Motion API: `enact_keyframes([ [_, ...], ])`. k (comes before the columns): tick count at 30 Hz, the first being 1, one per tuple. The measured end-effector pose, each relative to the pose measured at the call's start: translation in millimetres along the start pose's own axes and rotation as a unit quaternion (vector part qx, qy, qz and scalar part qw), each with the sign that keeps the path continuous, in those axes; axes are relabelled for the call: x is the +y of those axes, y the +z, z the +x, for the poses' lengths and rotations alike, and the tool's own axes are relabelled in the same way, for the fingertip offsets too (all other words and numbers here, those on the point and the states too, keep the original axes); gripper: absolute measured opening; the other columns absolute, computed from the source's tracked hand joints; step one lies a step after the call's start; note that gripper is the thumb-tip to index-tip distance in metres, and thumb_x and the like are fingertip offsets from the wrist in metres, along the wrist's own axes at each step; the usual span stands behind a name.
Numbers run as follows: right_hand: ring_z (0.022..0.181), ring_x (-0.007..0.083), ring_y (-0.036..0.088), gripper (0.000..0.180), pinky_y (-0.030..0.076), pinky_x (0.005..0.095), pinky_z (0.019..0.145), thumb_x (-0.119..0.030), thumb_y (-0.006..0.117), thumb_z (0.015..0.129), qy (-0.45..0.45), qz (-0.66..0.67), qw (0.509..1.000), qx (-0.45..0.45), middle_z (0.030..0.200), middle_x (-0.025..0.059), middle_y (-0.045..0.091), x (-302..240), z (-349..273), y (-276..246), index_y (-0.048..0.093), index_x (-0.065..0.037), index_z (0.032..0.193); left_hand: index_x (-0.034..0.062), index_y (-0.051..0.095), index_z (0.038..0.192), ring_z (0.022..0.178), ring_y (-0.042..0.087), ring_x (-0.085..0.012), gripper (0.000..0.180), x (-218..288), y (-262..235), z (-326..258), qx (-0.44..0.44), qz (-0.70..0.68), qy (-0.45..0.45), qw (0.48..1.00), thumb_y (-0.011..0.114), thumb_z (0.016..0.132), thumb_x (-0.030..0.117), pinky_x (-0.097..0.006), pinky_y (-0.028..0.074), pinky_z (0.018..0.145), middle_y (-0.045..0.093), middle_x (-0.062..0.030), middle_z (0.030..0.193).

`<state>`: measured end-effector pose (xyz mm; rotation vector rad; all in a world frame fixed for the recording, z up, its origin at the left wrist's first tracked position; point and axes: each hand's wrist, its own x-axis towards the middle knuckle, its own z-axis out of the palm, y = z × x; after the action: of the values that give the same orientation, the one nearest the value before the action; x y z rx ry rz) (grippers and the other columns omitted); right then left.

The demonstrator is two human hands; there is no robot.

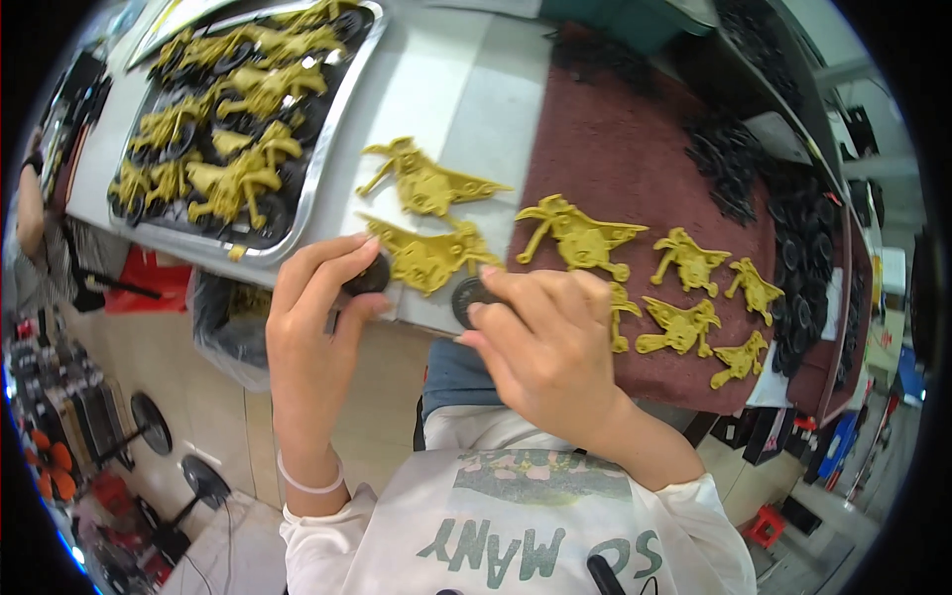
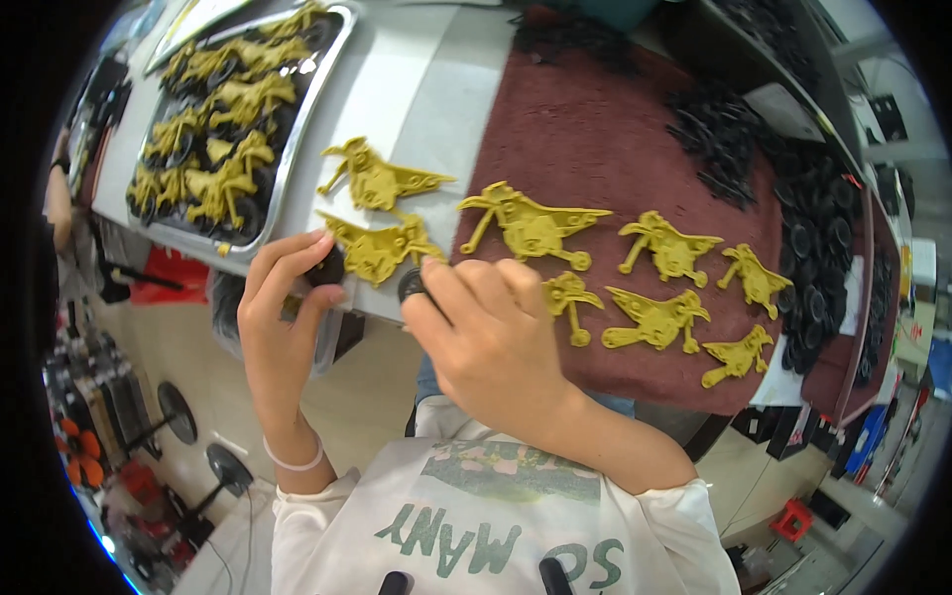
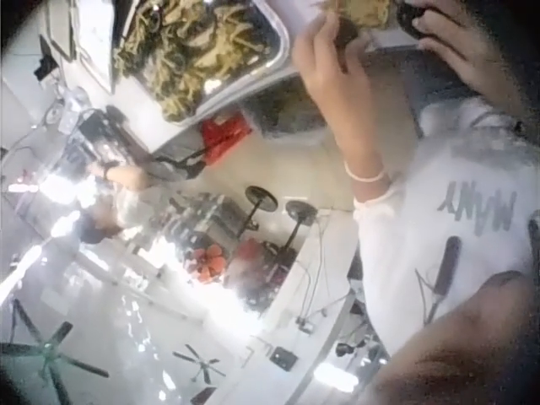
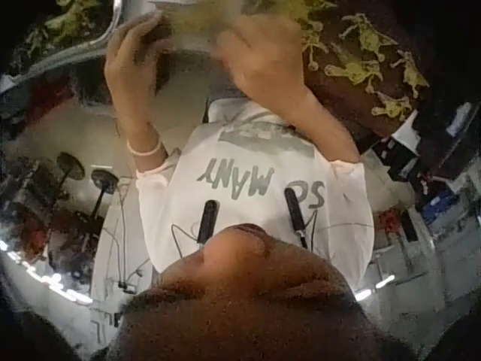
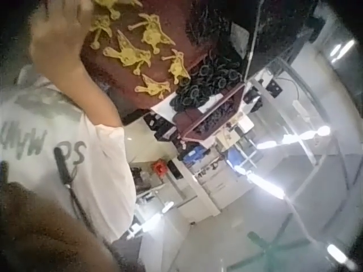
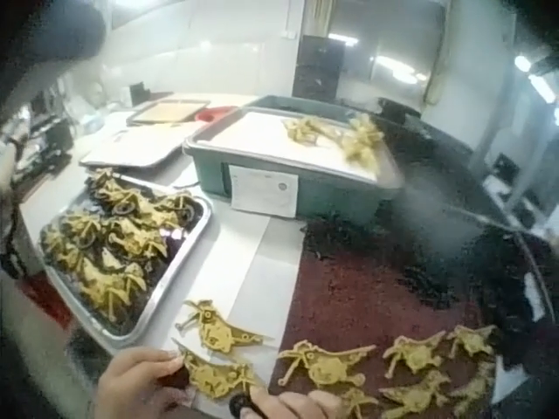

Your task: The person assembles small yellow plastic toy motorcycles by hand, attaching plastic wheels to the toy motorcycle frames.

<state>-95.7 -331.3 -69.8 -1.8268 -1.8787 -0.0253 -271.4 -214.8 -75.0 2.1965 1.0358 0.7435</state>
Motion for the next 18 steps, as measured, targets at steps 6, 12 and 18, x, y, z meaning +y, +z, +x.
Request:
enact_keyframes([
  [6, 0.108, 0.0204, 0.052, 0.03, 0.033, 0.0399, 0.091, -0.022, 0.074, 0.075, 0.034, 0.013, 0.999, 0.026, 0.121, 0.0043, 0.059, 30, -10, -38, 0.069, -0.015, 0.103, 0.0024, 0.061, 0.117, 0.112, 0.054, -0.0324, 0.046, 8, -6, 5, -0.051, 0.114, 0.022, 0.992, 0.072, 0.073, -0.006, -0.04, 0.044, 0.097, 0.056, -0.0137, 0.12],
  [12, 0.125, 0.0353, 0.047, 0.045, 0.036, 0.0466, 0.104, -0.017, 0.072, 0.08, 0.282, -0.238, 0.922, 0.121, 0.134, 0.014, 0.05, 197, -84, -169, 0.062, -0.018, 0.124, 0.0017, 0.061, 0.116, 0.109, 0.051, -0.0326, 0.044, 51, -33, 26, -0.063, 0.101, 0.075, 0.99, 0.074, 0.074, 0.002, -0.042, 0.042, 0.094, 0.054, -0.0146, 0.118],
  [18, 0.131, 0.0336, 0.044, 0.04, 0.036, 0.0462, 0.106, -0.019, 0.07, 0.084, 0.305, -0.301, 0.903, 0.045, 0.14, 0.0139, 0.047, 252, -150, -197, 0.062, -0.021, 0.123, 0.002, 0.061, 0.103, 0.089, 0.061, -0.0338, 0.02, 163, 61, 111, -0.277, -0.047, 0.333, 0.9, 0.067, 0.084, 0.009, -0.041, 0.048, 0.079, 0.061, -0.0127, 0.1],
])
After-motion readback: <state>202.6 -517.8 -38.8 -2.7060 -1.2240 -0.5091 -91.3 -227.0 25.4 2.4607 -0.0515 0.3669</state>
